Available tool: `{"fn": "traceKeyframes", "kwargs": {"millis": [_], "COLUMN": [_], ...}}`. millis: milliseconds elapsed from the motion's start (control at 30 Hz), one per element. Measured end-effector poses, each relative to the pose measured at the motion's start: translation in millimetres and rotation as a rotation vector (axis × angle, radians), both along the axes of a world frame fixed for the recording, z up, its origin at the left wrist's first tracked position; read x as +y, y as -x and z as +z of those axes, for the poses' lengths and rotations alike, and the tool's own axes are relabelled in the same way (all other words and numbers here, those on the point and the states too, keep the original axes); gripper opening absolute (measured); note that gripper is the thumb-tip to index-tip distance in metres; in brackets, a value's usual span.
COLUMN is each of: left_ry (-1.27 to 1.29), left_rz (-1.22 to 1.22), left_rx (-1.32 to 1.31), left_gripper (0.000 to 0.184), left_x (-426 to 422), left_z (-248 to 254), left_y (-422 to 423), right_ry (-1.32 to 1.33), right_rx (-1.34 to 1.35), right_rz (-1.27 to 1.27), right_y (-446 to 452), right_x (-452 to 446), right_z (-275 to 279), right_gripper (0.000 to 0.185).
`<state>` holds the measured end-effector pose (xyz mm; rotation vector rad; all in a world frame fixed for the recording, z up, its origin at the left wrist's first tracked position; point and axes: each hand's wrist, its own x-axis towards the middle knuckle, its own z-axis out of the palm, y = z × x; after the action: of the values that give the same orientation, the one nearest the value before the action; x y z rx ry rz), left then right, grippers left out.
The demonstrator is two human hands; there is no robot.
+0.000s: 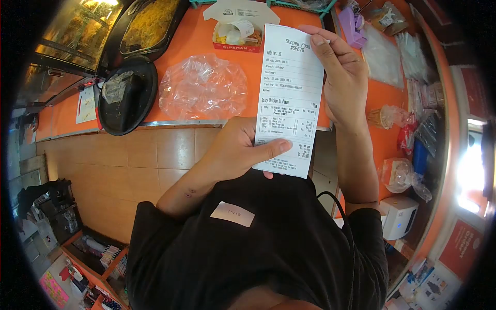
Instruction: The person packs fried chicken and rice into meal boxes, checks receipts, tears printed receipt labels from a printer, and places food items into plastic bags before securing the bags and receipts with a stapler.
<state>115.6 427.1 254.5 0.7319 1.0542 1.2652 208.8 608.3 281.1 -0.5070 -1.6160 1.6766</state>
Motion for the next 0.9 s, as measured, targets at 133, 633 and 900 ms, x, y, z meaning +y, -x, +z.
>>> {"fn": "traceKeyframes", "kwargs": {"millis": [133, 633, 900], "left_ry": [0.002, 0.027, 0.029], "left_rz": [-0.002, -0.037, -0.289], "left_rx": [0.002, -0.029, 0.402], "left_gripper": [0.023, 0.026, 0.035], "left_x": [-1.7, 7.7, 72.4], "left_z": [-0.1, -15.1, -111.4], "left_y": [-0.8, -6.9, -40.7], "right_ry": [0.006, 0.124, 0.716], "right_rx": [-0.009, -0.035, 0.018], "right_rz": [0.002, -0.043, -0.162], "right_y": [-1.1, -17.9, -98.5], "right_x": [-0.8, 3.1, 6.1], "right_z": [-0.4, -23.1, -111.5], "right_gripper": [0.024, 0.027, 0.031]}}
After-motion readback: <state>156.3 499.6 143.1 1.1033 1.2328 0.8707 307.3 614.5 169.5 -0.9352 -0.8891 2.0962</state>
